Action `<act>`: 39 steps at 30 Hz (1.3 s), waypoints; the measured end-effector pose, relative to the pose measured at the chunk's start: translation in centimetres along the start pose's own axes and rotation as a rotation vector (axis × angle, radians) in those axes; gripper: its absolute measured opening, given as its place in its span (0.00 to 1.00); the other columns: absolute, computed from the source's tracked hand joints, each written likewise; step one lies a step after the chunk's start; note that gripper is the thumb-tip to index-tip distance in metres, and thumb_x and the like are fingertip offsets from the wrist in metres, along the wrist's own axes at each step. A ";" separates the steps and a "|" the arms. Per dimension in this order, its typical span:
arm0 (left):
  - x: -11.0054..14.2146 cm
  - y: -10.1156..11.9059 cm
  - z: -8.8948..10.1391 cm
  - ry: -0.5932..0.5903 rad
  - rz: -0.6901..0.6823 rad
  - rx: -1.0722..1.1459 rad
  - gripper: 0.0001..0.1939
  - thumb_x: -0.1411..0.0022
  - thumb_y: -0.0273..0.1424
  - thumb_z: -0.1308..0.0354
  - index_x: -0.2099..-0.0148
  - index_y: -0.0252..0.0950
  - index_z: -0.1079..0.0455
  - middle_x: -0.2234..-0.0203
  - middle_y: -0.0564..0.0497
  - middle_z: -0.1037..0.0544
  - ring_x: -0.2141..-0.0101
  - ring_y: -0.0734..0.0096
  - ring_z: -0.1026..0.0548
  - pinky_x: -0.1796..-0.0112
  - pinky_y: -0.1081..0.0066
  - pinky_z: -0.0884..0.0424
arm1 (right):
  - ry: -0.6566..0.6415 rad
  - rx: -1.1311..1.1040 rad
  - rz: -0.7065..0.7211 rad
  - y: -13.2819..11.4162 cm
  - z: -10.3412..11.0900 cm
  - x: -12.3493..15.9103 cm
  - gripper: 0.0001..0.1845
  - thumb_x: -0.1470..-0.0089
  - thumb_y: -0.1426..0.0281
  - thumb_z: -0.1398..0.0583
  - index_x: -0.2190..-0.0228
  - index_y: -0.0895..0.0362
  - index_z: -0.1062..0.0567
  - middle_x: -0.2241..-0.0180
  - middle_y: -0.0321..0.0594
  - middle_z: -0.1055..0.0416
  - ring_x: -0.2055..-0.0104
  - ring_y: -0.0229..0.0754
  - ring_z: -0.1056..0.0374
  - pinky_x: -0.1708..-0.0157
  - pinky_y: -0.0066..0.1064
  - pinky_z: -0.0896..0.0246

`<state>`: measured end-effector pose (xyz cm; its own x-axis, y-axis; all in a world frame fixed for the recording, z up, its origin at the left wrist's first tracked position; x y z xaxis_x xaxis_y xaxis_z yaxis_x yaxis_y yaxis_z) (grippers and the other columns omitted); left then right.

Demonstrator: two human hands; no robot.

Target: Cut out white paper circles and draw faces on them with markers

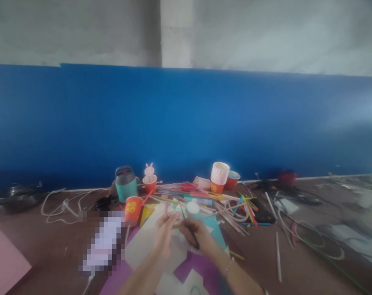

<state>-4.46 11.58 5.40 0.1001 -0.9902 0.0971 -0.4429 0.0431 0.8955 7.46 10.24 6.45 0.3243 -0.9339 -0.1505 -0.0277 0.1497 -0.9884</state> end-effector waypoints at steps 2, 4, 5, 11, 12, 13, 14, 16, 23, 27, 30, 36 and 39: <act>0.0 0.1 -0.1 -0.010 0.003 -0.004 0.16 0.60 0.40 0.30 0.77 0.34 0.30 0.82 0.54 0.30 0.76 0.73 0.33 0.72 0.75 0.38 | -0.002 0.006 0.006 0.0 0.1 0.0 0.25 0.56 0.46 0.40 0.80 0.55 0.33 0.88 0.25 0.52 0.85 0.30 0.58 0.84 0.26 0.62; -0.1 0.2 -0.1 -0.022 0.006 -0.006 0.16 0.60 0.40 0.30 0.77 0.34 0.30 0.81 0.53 0.29 0.76 0.72 0.32 0.72 0.74 0.38 | 0.006 0.014 0.005 0.2 0.1 0.0 0.23 0.55 0.48 0.39 0.79 0.55 0.32 0.88 0.25 0.52 0.85 0.30 0.58 0.84 0.26 0.62; -0.1 0.2 -0.1 -0.028 0.007 -0.008 0.16 0.60 0.40 0.30 0.77 0.34 0.30 0.81 0.53 0.29 0.76 0.72 0.32 0.73 0.74 0.38 | 0.010 0.019 -0.001 0.3 0.2 0.0 0.22 0.54 0.49 0.39 0.79 0.55 0.32 0.88 0.25 0.52 0.85 0.30 0.58 0.83 0.26 0.61; -0.9 0.1 0.3 -0.054 -0.012 -0.033 0.15 0.59 0.38 0.30 0.78 0.34 0.31 0.82 0.54 0.30 0.77 0.74 0.34 0.74 0.74 0.39 | 0.025 0.038 -0.064 0.9 0.5 -0.1 0.19 0.53 0.55 0.40 0.82 0.54 0.35 0.89 0.26 0.52 0.86 0.31 0.58 0.84 0.26 0.61; -1.0 0.0 0.4 -0.054 -0.020 -0.039 0.15 0.59 0.37 0.30 0.78 0.35 0.31 0.82 0.55 0.30 0.77 0.74 0.34 0.74 0.74 0.39 | 0.029 0.040 -0.071 0.9 0.5 -0.1 0.19 0.53 0.55 0.40 0.83 0.54 0.36 0.89 0.26 0.52 0.86 0.31 0.58 0.85 0.26 0.61; -1.1 -0.1 0.6 -0.056 -0.026 -0.047 0.15 0.58 0.37 0.30 0.78 0.35 0.31 0.82 0.55 0.30 0.77 0.75 0.35 0.74 0.75 0.40 | 0.031 0.041 -0.076 0.9 0.5 -0.1 0.19 0.53 0.55 0.40 0.83 0.54 0.36 0.89 0.26 0.52 0.86 0.31 0.57 0.85 0.26 0.61; -1.3 -0.2 0.7 -0.059 -0.028 -0.055 0.15 0.58 0.37 0.30 0.78 0.35 0.31 0.82 0.55 0.31 0.77 0.75 0.36 0.74 0.75 0.40 | 0.033 0.041 -0.079 0.9 0.5 -0.1 0.18 0.53 0.56 0.40 0.83 0.54 0.36 0.89 0.26 0.52 0.86 0.31 0.57 0.85 0.26 0.61; -1.4 -0.3 0.8 -0.071 -0.029 -0.068 0.15 0.57 0.38 0.31 0.78 0.35 0.31 0.83 0.56 0.32 0.78 0.76 0.37 0.75 0.75 0.42 | 0.036 0.038 -0.083 0.9 0.5 -0.1 0.19 0.54 0.55 0.39 0.83 0.54 0.36 0.89 0.26 0.52 0.86 0.30 0.58 0.85 0.26 0.61; -1.7 -0.1 0.9 -0.090 -0.053 -0.112 0.16 0.56 0.40 0.32 0.80 0.35 0.32 0.84 0.56 0.34 0.79 0.76 0.39 0.75 0.74 0.44 | 0.040 -0.024 -0.081 0.9 0.5 -0.1 0.22 0.58 0.50 0.38 0.83 0.54 0.36 0.89 0.25 0.53 0.87 0.30 0.59 0.86 0.25 0.62; -1.9 -0.2 1.1 -0.099 -0.059 -0.142 0.16 0.55 0.39 0.33 0.79 0.34 0.32 0.84 0.55 0.33 0.79 0.77 0.39 0.74 0.74 0.44 | 0.037 -0.027 -0.086 0.9 0.4 -0.2 0.22 0.58 0.50 0.38 0.83 0.54 0.35 0.90 0.25 0.53 0.87 0.30 0.59 0.86 0.26 0.63; -1.9 -0.2 1.2 -0.104 -0.056 -0.156 0.15 0.54 0.39 0.33 0.78 0.34 0.31 0.83 0.55 0.33 0.78 0.76 0.39 0.74 0.74 0.44 | 0.050 -0.029 -0.105 0.9 0.4 -0.3 0.20 0.59 0.51 0.38 0.83 0.54 0.35 0.90 0.24 0.53 0.88 0.29 0.60 0.86 0.26 0.63; -2.1 -0.1 1.3 -0.133 -0.047 -0.164 0.16 0.54 0.40 0.33 0.78 0.34 0.32 0.82 0.54 0.31 0.77 0.75 0.36 0.71 0.74 0.42 | 0.046 -0.046 -0.080 1.3 0.5 -0.2 0.19 0.56 0.55 0.39 0.83 0.54 0.35 0.89 0.25 0.53 0.87 0.29 0.60 0.86 0.26 0.63; -2.2 0.1 1.3 -0.131 -0.044 -0.179 0.16 0.55 0.40 0.32 0.78 0.34 0.32 0.83 0.54 0.31 0.77 0.75 0.37 0.72 0.74 0.42 | 0.063 -0.038 -0.102 1.8 0.6 -0.3 0.18 0.55 0.54 0.39 0.82 0.54 0.34 0.89 0.26 0.52 0.87 0.30 0.59 0.86 0.26 0.62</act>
<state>-5.91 13.56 4.69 -0.0057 -0.9999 0.0100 -0.2744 0.0112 0.9615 7.89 11.01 4.69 0.2677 -0.9622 -0.0494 -0.0335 0.0420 -0.9986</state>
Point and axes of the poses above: each hand's wrist, its own x-axis away from the middle knuckle, its own z-axis out of the back of the hand, y = z × x, the point moved 2 cm from there along -x, towards the middle knuckle
